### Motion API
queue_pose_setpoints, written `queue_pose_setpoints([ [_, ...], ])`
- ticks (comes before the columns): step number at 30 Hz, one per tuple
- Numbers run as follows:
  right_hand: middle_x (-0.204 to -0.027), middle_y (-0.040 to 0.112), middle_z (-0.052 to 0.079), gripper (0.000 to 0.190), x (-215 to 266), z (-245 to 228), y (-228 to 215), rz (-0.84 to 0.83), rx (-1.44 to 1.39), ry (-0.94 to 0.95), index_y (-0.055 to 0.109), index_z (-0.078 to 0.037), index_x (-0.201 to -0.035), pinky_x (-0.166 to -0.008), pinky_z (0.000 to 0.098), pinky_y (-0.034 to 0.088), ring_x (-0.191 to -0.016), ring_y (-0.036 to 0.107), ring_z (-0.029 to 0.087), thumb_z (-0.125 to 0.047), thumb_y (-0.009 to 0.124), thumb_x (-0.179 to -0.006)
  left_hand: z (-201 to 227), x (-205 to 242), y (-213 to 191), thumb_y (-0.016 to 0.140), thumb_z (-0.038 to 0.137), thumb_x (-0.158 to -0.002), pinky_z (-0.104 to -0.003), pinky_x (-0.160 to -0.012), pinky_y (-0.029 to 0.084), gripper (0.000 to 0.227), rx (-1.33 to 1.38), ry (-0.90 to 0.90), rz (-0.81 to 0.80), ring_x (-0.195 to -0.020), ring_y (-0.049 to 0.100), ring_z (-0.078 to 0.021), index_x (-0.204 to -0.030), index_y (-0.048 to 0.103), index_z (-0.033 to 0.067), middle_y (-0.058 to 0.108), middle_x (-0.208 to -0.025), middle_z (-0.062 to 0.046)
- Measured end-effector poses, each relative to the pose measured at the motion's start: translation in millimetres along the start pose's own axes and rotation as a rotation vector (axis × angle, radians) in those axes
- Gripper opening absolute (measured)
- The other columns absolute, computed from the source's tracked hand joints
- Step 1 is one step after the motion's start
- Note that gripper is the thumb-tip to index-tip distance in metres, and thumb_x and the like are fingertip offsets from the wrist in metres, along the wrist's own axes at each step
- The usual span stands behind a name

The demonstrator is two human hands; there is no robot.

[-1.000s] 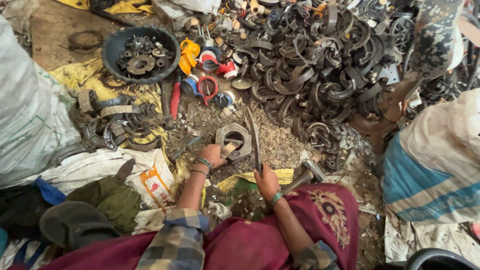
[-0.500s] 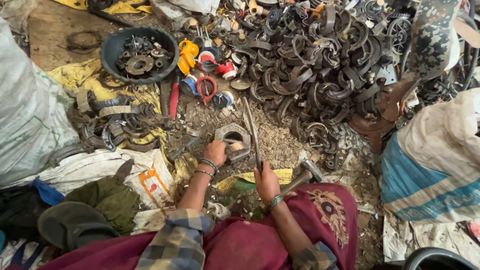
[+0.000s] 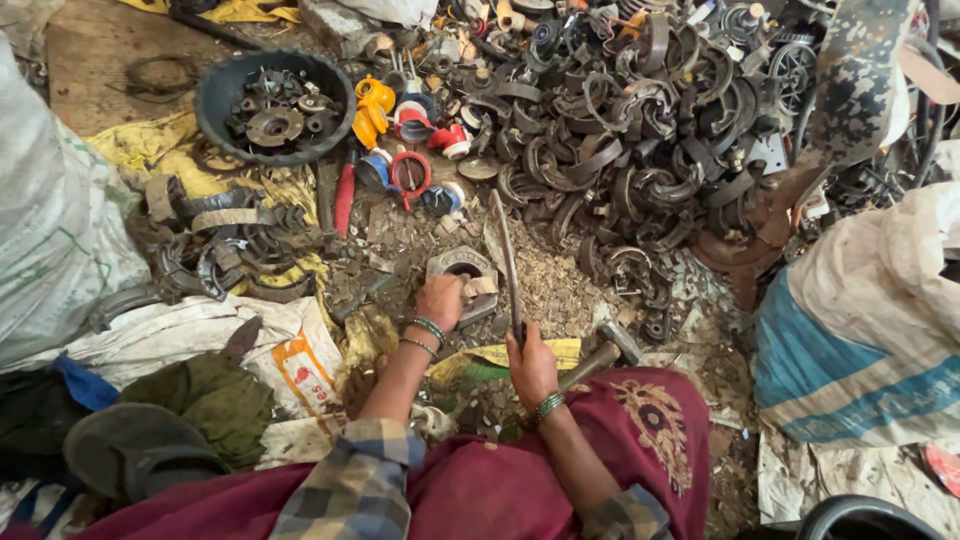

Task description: The person sits on the floor and repeatedly strikes a metal part placed on a hexagonal anvil with a hammer. The person holds the part with one hand and swings the hammer with the other to break the metal into smaller pieces.

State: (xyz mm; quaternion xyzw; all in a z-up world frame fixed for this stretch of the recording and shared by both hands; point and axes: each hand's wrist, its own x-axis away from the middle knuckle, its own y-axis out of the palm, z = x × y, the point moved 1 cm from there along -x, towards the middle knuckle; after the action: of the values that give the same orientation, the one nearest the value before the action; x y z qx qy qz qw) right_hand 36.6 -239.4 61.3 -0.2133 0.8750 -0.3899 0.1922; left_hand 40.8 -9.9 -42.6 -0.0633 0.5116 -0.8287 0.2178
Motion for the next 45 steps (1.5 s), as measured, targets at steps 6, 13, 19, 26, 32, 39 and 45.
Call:
queue_pose_setpoints([
  [6,-0.087,0.07,0.028,0.029,4.1,12.6,13.6,0.005,0.035,-0.004,0.05,-0.006,-0.12,-0.063,0.0599,0.05,-0.077,0.066,0.051,-0.027,0.057,-0.102,-18.6,-3.4,13.6,0.054,0.018,-0.1,-0.053,-0.082,0.054,0.025,0.091,0.089,0.089,-0.093,0.069,-0.0415,-0.095,0.073,0.0028,0.072,-0.094,-0.022],
  [13,-0.08,0.071,0.028,0.028,3.9,41.3,40.5,-0.317,0.339,0.032,0.047,-0.001,-0.115,-0.065,0.0577,0.052,-0.073,0.068,0.047,-0.027,0.054,-0.105,-19.5,3.5,11.1,0.063,0.011,-0.083,-0.051,-0.08,0.057,0.013,0.074,-0.018,0.077,-0.091,0.07,-0.0426,-0.083,0.074,0.0026,0.071,-0.092,-0.024],
  [19,-0.075,0.071,0.017,0.028,10.9,1.1,-7.8,0.04,-0.113,0.134,0.049,-0.006,-0.12,-0.049,0.0481,0.053,-0.058,0.068,0.037,-0.028,0.049,-0.103,-19.8,1.1,22.0,0.065,0.011,-0.084,-0.052,-0.078,0.057,0.014,0.112,0.05,0.182,-0.089,0.069,-0.0447,-0.081,0.072,-0.0001,0.07,-0.09,-0.026],
  [26,-0.084,0.07,0.025,0.029,2.8,21.4,19.3,-0.159,0.142,0.196,0.049,-0.005,-0.119,-0.062,0.0565,0.052,-0.072,0.067,0.045,-0.03,0.053,-0.104,-16.4,8.1,19.8,0.07,0.02,-0.081,-0.052,-0.081,0.057,0.019,0.157,-0.02,0.046,-0.093,0.069,-0.0439,-0.086,0.073,0.0016,0.071,-0.094,-0.025],
  [32,-0.09,0.07,0.03,0.036,8.2,6.0,8.6,-0.097,0.148,0.118,0.046,-0.005,-0.121,-0.069,0.0602,0.051,-0.082,0.067,0.051,-0.034,0.053,-0.102,-10.9,-2.2,11.1,0.056,0.019,-0.098,-0.056,-0.074,0.055,0.027,0.138,0.039,0.141,-0.086,0.07,-0.0459,-0.091,0.073,0.0003,0.071,-0.09,-0.027],
  [39,-0.088,0.07,0.029,0.033,-0.2,19.2,15.1,-0.074,0.172,0.097,0.047,-0.003,-0.12,-0.068,0.0604,0.051,-0.08,0.067,0.051,-0.032,0.048,-0.104,-16.5,1.4,19.1,0.057,0.014,-0.094,-0.056,-0.071,0.056,0.022,0.125,0.004,0.052,-0.086,0.07,-0.0467,-0.095,0.069,-0.0035,0.07,-0.091,-0.029],
  [45,-0.088,0.07,0.028,0.039,-9.8,17.5,24.6,-0.19,0.324,0.092,0.047,-0.001,-0.124,-0.067,0.0609,0.051,-0.08,0.066,0.051,-0.033,0.052,-0.101,-17.8,-16.4,10.1,0.062,0.001,-0.08,-0.051,-0.073,0.059,0.012,0.002,-0.027,0.071,-0.089,0.072,-0.0438,-0.082,0.073,-0.0034,0.07,-0.093,-0.03],
])
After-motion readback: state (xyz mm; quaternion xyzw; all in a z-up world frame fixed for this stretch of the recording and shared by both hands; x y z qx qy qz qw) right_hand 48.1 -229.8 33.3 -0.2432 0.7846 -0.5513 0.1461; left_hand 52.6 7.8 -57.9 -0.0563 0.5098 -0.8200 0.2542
